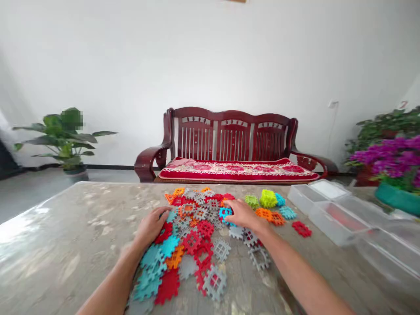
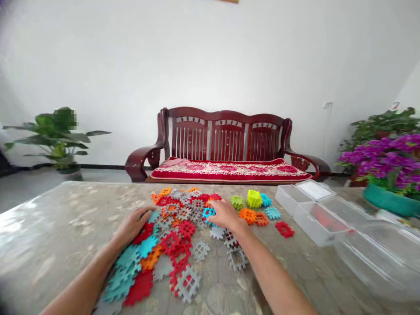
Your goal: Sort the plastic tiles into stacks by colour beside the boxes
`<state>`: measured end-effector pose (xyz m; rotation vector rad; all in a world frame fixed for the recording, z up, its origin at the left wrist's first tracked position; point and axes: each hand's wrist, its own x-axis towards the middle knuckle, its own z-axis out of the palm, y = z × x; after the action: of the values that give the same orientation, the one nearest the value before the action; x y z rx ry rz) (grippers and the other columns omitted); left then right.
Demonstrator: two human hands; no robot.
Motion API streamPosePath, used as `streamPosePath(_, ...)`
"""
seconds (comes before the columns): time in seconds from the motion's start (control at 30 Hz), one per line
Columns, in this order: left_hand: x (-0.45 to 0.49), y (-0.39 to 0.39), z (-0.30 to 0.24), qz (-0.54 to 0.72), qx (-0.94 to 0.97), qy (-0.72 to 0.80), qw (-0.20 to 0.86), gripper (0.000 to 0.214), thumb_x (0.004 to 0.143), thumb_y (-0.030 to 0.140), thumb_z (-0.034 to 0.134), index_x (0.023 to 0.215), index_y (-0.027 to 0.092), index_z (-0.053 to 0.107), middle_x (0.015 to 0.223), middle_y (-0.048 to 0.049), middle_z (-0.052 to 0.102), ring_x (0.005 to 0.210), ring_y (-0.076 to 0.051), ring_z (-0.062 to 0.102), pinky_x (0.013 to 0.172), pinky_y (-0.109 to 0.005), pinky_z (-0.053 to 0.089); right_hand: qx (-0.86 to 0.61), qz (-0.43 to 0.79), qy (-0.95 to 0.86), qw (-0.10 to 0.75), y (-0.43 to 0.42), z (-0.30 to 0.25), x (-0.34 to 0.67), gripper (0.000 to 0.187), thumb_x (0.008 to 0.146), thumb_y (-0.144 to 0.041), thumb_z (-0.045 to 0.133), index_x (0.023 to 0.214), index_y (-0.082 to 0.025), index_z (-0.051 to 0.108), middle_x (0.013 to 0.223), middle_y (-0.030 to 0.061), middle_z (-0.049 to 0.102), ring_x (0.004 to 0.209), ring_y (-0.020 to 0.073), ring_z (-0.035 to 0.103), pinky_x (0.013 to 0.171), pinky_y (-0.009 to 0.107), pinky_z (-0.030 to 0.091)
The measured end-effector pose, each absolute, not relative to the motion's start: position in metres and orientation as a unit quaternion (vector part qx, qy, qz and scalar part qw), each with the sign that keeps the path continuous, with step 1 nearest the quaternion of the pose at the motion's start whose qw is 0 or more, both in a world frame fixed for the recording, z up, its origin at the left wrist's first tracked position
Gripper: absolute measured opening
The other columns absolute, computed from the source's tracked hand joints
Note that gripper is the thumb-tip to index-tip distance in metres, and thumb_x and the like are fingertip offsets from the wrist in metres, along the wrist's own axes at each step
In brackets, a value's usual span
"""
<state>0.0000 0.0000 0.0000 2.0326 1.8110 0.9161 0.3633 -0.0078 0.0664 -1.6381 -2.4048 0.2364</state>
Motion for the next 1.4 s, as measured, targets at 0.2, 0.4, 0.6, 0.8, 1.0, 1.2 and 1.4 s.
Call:
streamPosePath(0.2,-0.003,0.001,-0.002,0.317,0.701,0.627,0.122,0.048,0.089,0.051,0.038,0.111,0.026,0.072,0.122,-0.0035,0.072,0.116,-0.024,0.064,0.109,-0.038,0.043,-0.534,0.073,-0.822,0.183,-0.024,0.073,0.367,0.059,0.073,-0.03,0.071,0.131,-0.022,0.061,0.125,0.0081,0.068,0.112,0.0272,0.061,0.097,0.038,0.045)
streamPosePath(0.4,-0.008,0.006,-0.009,0.317,0.706,0.623,0.114,0.049,0.088,0.054,0.039,0.111,0.026,0.072,0.123,-0.004,0.072,0.116,-0.025,0.065,0.108,-0.038,0.045,-0.554,0.09,-0.709,0.427,-0.027,0.075,0.447,0.057,0.075,-0.028,0.066,0.132,-0.026,0.058,0.126,0.0052,0.067,0.105,0.0217,0.064,0.097,0.039,0.049)
streamPosePath(0.6,-0.011,0.01,-0.011,0.31,0.713,0.621,0.101,0.049,0.087,0.055,0.04,0.11,0.028,0.073,0.12,-0.0027,0.073,0.114,-0.025,0.066,0.105,-0.037,0.048,-0.663,0.087,-0.585,0.459,0.001,0.056,0.57,0.064,0.069,-0.019,0.065,0.132,-0.018,0.055,0.124,0.0129,0.068,0.105,0.0234,0.067,0.093,0.039,0.053)
streamPosePath(0.8,-0.016,0.014,-0.017,0.312,0.713,0.619,0.102,0.049,0.087,0.057,0.041,0.112,0.028,0.072,0.122,-0.0024,0.072,0.114,-0.024,0.065,0.108,-0.037,0.045,-0.692,0.084,-0.603,0.388,0.028,0.037,0.604,0.066,0.065,-0.01,0.064,0.129,-0.02,0.057,0.122,0.012,0.069,0.11,0.0237,0.066,0.097,0.038,0.051)
streamPosePath(1.0,-0.019,0.015,-0.021,0.316,0.712,0.617,0.111,0.05,0.088,0.058,0.04,0.112,0.028,0.072,0.122,-0.0033,0.072,0.114,-0.024,0.065,0.11,-0.038,0.043,-0.683,0.076,-0.617,0.384,0.043,0.034,0.603,0.066,0.061,-0.008,0.065,0.125,-0.023,0.061,0.121,0.0088,0.07,0.107,0.0222,0.068,0.094,0.035,0.053)
streamPosePath(1.2,-0.012,0.01,-0.013,0.316,0.705,0.625,0.108,0.049,0.087,0.056,0.041,0.111,0.028,0.073,0.121,-0.0031,0.073,0.115,-0.025,0.065,0.107,-0.038,0.046,-0.679,0.038,-0.599,0.422,0.025,0.046,0.588,0.053,0.07,-0.015,0.058,0.122,-0.022,0.063,0.121,0.0086,0.07,0.107,0.0229,0.067,0.096,0.039,0.052)
streamPosePath(1.4,0.001,-0.004,0.004,0.304,0.713,0.623,0.11,0.047,0.089,0.052,0.04,0.113,0.027,0.072,0.123,-0.0026,0.072,0.116,-0.023,0.064,0.107,-0.036,0.044,-0.552,0.009,-0.685,0.475,-0.025,0.063,0.491,0.034,0.08,-0.025,0.053,0.109,-0.023,0.07,0.112,0.007,0.073,0.101,0.0216,0.067,0.089,0.037,0.055)
